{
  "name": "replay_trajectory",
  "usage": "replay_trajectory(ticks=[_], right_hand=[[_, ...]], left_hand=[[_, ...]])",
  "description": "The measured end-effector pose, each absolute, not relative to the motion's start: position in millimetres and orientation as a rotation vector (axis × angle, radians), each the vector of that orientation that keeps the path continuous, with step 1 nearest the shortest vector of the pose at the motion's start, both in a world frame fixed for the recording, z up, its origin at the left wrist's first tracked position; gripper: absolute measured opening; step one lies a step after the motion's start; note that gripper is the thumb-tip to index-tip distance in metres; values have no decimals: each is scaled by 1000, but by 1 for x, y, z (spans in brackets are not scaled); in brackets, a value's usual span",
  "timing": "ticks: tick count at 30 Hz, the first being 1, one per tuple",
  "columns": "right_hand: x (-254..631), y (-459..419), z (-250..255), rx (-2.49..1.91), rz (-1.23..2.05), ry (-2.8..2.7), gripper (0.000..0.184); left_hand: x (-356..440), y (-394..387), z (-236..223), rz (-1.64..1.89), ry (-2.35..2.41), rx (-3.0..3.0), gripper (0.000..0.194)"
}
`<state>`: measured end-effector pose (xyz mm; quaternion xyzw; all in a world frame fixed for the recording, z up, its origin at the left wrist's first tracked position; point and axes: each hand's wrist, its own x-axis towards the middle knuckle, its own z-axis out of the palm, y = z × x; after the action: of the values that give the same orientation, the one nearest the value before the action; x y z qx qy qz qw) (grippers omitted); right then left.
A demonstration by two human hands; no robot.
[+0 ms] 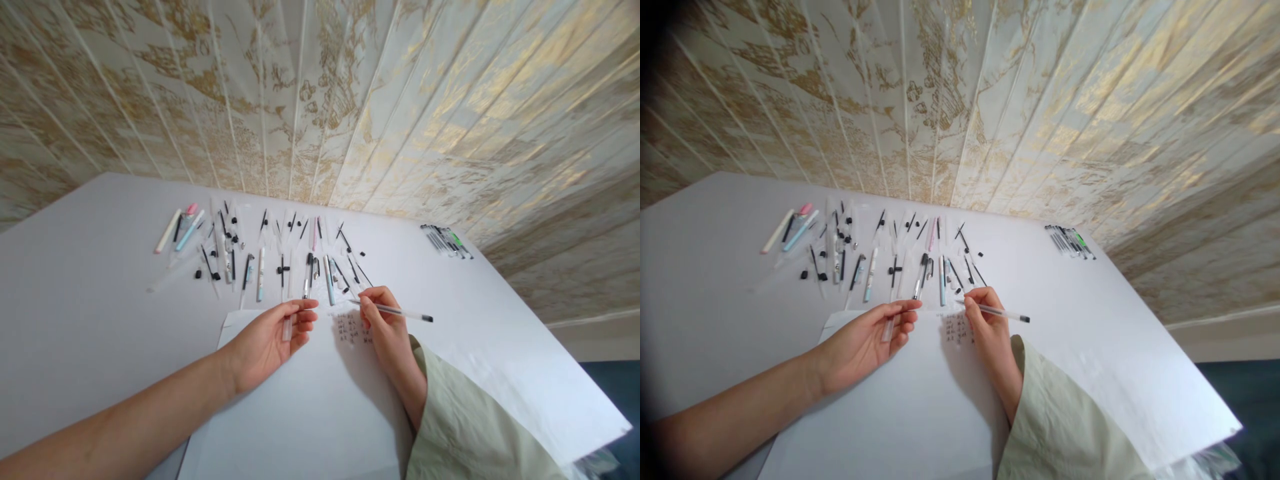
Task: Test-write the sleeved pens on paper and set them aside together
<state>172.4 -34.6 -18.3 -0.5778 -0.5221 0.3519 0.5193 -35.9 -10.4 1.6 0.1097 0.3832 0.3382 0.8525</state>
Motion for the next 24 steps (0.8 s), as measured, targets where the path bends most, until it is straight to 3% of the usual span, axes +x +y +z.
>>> replay_trajectory(ticks=[6,14,24], right_hand=[[160,-48,-2,-1364,524,-1628,19],[137,-57,-3,-1293,176,-2111,24],[128,-62,-10,-1429,78,-2280,15]], left_hand=[[-35,-12,1,693,647,146,38],[-34,-15,-5,636,561,159,41],[-30,-23,-3,618,571,336,40]])
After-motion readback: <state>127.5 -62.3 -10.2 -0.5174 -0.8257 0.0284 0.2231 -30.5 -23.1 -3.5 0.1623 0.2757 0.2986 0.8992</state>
